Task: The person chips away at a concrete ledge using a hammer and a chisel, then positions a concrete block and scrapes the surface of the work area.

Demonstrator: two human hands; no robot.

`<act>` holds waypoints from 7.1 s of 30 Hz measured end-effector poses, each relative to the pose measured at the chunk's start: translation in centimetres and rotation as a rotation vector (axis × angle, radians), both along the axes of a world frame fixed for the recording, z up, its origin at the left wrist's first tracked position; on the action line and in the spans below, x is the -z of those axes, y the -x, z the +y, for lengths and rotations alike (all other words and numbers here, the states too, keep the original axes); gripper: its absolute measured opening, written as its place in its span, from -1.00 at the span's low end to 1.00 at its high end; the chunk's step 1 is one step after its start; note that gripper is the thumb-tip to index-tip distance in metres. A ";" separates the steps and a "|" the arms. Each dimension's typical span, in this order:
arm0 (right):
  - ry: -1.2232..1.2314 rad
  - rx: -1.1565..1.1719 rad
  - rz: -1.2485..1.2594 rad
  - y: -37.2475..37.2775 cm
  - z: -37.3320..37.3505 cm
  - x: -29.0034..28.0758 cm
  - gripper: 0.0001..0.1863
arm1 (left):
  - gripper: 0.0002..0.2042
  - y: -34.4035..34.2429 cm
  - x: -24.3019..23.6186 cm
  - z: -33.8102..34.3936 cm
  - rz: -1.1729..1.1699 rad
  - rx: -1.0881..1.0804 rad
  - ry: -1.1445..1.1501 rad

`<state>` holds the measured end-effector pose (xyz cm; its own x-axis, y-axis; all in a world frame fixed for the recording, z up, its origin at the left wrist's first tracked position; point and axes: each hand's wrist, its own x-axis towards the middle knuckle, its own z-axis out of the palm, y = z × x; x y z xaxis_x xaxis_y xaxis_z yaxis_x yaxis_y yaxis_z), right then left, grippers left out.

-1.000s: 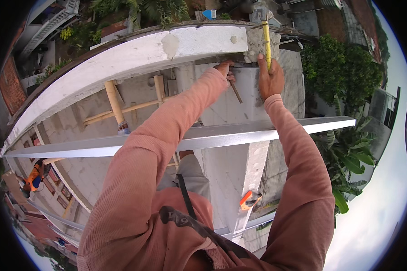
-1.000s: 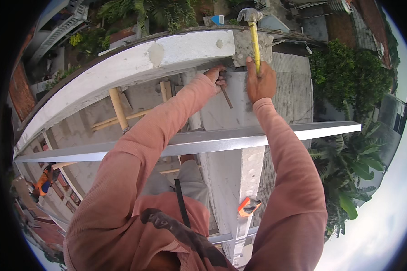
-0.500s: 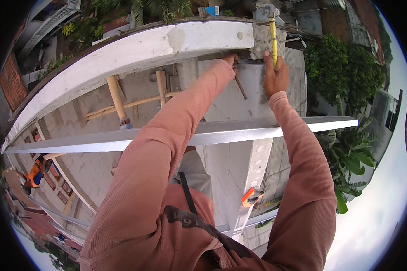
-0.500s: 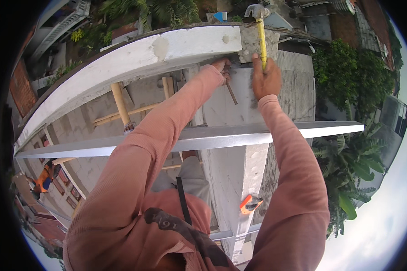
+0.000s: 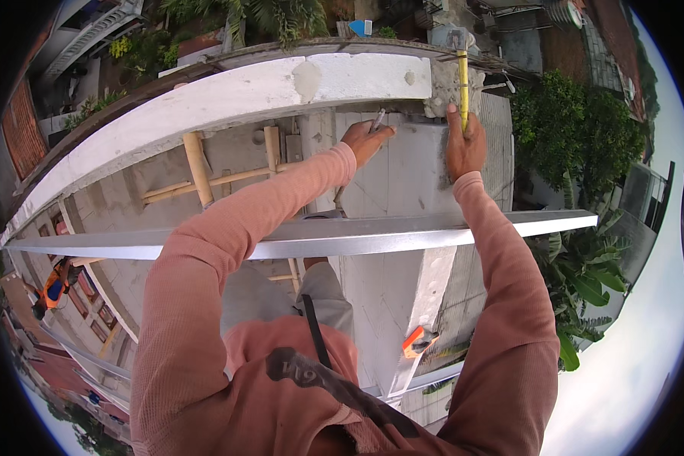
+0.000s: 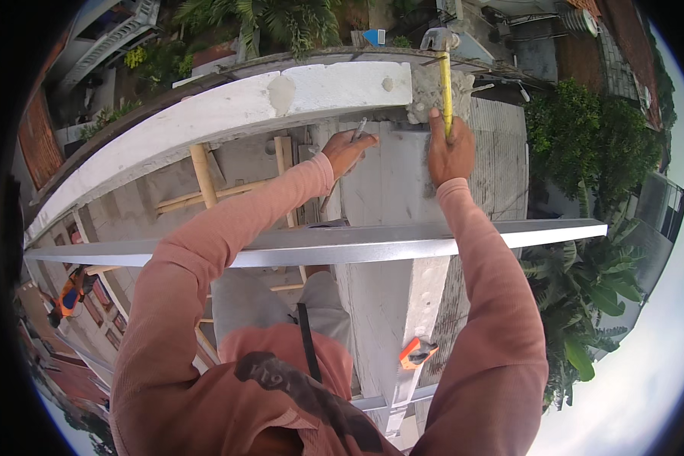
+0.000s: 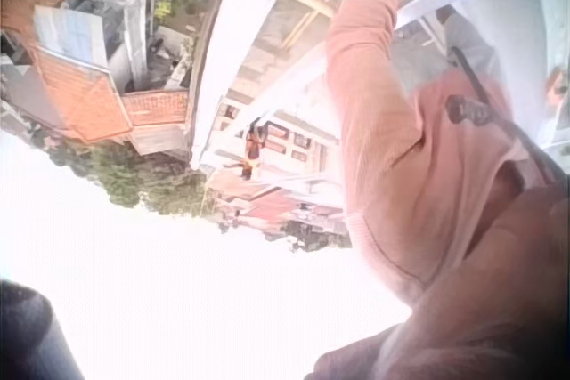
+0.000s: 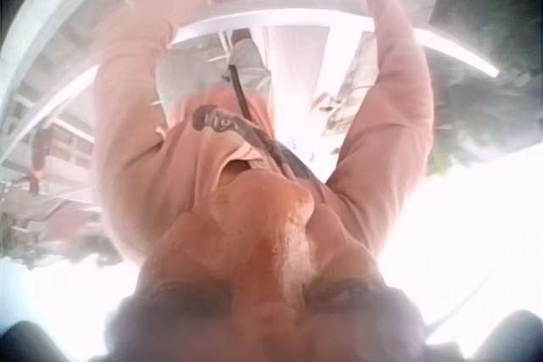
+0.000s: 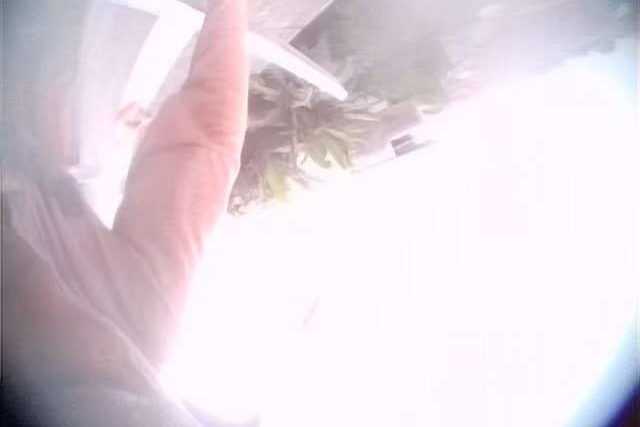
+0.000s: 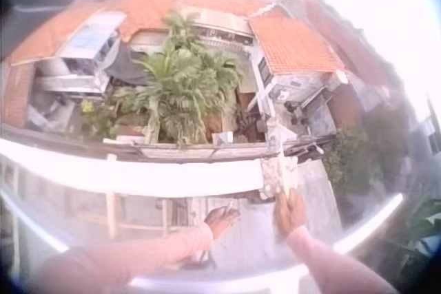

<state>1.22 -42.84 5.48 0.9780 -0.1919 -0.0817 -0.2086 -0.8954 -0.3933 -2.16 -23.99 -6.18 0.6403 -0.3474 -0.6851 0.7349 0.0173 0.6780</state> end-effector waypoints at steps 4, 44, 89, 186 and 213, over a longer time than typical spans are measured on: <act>0.002 0.013 -0.032 0.2 -0.4 0.7 -0.33 | -0.57 -0.6 -0.2 -3.2 -0.410 0.284 -0.194; -0.049 0.005 -0.045 0.4 -1.1 0.4 -0.38 | -0.41 -0.3 -17.6 9.5 -0.183 -0.513 0.167; -0.342 0.066 -0.382 16.0 0.2 -21.6 -0.85 | -0.63 5.6 -23.5 -1.0 -1.447 0.395 -0.436; -0.487 0.212 -0.502 18.4 -0.3 -22.9 -0.60 | -0.65 -8.9 -14.9 -0.1 -1.197 0.760 -0.609; -0.424 0.020 -0.833 13.5 -1.6 -25.6 -0.64 | -0.65 -13.7 -18.8 -6.7 -1.152 0.710 -0.490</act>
